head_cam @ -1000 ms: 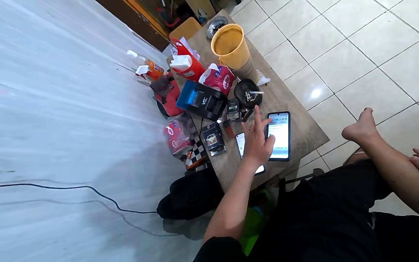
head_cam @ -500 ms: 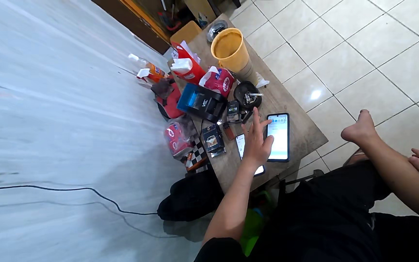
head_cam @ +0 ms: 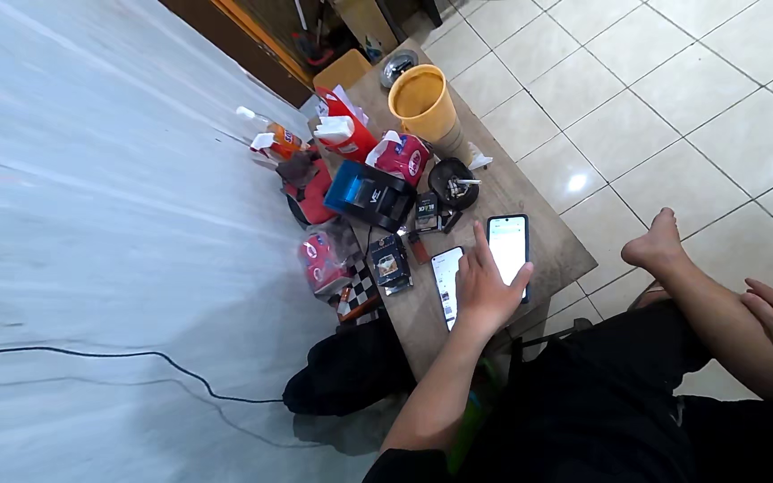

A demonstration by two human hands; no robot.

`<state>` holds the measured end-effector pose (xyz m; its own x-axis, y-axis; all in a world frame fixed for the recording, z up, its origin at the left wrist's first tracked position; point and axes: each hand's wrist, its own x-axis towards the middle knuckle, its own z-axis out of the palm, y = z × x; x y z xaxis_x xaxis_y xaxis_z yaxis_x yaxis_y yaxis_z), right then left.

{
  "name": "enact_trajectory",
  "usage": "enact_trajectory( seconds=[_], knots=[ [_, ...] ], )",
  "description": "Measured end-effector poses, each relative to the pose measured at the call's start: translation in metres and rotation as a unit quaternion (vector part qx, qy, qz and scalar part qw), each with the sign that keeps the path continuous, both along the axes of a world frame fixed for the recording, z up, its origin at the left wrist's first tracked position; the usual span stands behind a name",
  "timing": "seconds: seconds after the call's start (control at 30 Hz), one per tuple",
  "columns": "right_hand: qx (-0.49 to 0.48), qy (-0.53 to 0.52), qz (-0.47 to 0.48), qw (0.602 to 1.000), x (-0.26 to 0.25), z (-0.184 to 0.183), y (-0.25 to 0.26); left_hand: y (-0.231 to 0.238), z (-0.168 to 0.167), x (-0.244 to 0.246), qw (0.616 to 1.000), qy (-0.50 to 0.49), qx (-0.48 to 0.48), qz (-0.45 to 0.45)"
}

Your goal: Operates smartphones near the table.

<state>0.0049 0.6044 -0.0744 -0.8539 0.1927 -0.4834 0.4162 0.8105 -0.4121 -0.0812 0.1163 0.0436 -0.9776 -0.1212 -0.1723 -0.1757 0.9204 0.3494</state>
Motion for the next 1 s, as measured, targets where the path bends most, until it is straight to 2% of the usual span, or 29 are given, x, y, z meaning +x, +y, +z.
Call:
enact_trajectory(
  seconds=[0.2,0.27,0.33,0.43,0.53,0.6,0.73,0.87,0.93,1.0],
  knots=[
    [0.013,0.027,0.002,1.000,0.000,0.001,-0.001,0.014,0.009,-0.008,0.998,-0.044,-0.037,-0.011],
    [0.038,0.090,0.016,0.995,0.000,0.004,-0.005,0.016,0.011,-0.010,0.997,-0.047,-0.054,-0.014],
    [0.020,0.180,0.034,0.983,-0.001,0.011,-0.017,0.018,0.011,-0.012,0.997,-0.049,-0.062,-0.009],
    [-0.118,0.286,0.037,0.950,-0.012,0.024,-0.063,0.020,0.013,-0.016,0.996,-0.048,-0.074,-0.002],
    [-0.272,0.313,0.037,0.909,-0.029,0.037,-0.124,0.022,0.014,-0.016,0.995,-0.043,-0.088,-0.002],
    [-0.332,0.333,0.066,0.880,-0.043,0.049,-0.159,0.023,0.013,-0.014,0.995,-0.034,-0.092,-0.002],
    [-0.412,0.302,0.042,0.859,-0.070,0.075,-0.215,0.029,0.010,0.000,0.996,0.019,-0.085,-0.008],
    [-0.495,0.194,0.018,0.847,-0.093,0.093,-0.242,0.042,0.010,0.021,0.993,0.084,-0.075,-0.026],
    [-0.504,0.166,0.007,0.848,-0.100,0.098,-0.248,0.048,0.008,0.029,0.991,0.109,-0.070,-0.045],
    [-0.483,0.184,0.018,0.856,-0.106,0.098,-0.250,0.053,0.006,0.033,0.989,0.117,-0.068,-0.057]
  ],
)
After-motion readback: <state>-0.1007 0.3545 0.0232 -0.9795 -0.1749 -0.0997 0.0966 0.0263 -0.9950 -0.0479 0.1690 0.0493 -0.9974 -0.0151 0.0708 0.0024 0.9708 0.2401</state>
